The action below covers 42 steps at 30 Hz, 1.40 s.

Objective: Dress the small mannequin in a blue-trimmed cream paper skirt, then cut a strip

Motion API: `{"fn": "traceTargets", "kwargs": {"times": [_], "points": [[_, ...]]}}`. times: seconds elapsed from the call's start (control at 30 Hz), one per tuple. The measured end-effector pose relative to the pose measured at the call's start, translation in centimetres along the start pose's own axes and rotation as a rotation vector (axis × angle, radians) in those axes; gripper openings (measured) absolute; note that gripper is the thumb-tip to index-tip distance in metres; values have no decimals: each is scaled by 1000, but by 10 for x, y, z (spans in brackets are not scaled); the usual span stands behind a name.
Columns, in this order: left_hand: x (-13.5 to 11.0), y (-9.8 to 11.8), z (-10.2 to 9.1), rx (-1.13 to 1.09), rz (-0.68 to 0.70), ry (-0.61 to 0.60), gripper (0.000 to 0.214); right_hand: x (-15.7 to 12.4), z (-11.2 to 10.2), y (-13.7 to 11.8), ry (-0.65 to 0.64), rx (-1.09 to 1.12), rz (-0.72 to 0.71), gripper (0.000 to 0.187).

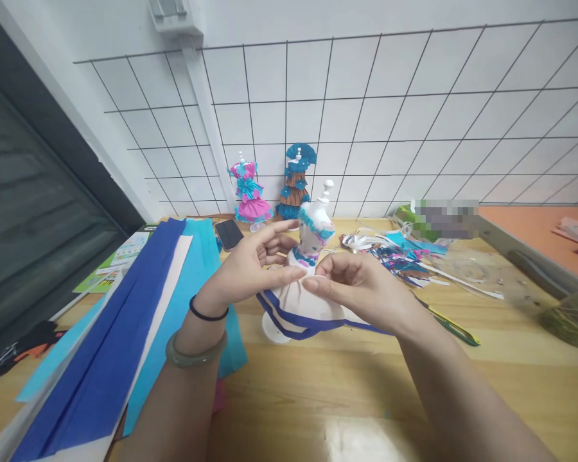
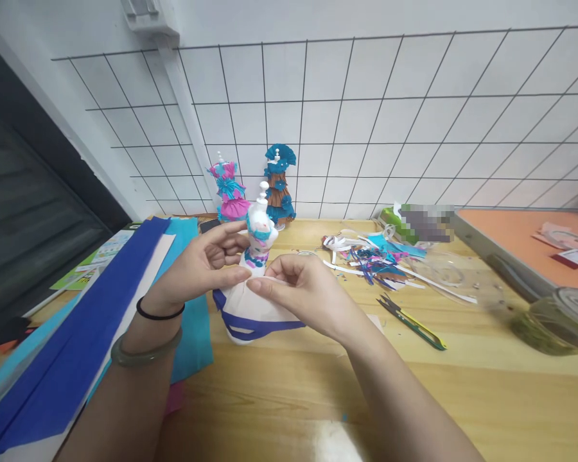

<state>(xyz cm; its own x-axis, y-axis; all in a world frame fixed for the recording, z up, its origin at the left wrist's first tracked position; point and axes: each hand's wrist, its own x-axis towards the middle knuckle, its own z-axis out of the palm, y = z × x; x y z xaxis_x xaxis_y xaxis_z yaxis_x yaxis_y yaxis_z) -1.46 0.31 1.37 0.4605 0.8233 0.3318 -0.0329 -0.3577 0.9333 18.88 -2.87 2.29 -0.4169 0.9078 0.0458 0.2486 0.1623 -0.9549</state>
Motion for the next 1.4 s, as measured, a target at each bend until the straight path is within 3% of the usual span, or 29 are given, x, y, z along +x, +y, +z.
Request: {"fn": "traceTargets", "kwargs": {"times": [0.3,0.6,0.97,1.17,1.4], "points": [[4,1,9,33,-85,73,69,1,3,2,141,-280,-13,34],[5,2,9,33,-101,7,81,4,2,8,186,-400,-48,35],[5,-6,7,79,-46,60,79,1,-6,-2,80,-292,6,31],[4,-5,6,76,-47,60,80,-1,-15,1,140,-262,-13,26],[3,0,7,85,-80,35,83,-5,-18,-4,24,-254,-58,23]]}}
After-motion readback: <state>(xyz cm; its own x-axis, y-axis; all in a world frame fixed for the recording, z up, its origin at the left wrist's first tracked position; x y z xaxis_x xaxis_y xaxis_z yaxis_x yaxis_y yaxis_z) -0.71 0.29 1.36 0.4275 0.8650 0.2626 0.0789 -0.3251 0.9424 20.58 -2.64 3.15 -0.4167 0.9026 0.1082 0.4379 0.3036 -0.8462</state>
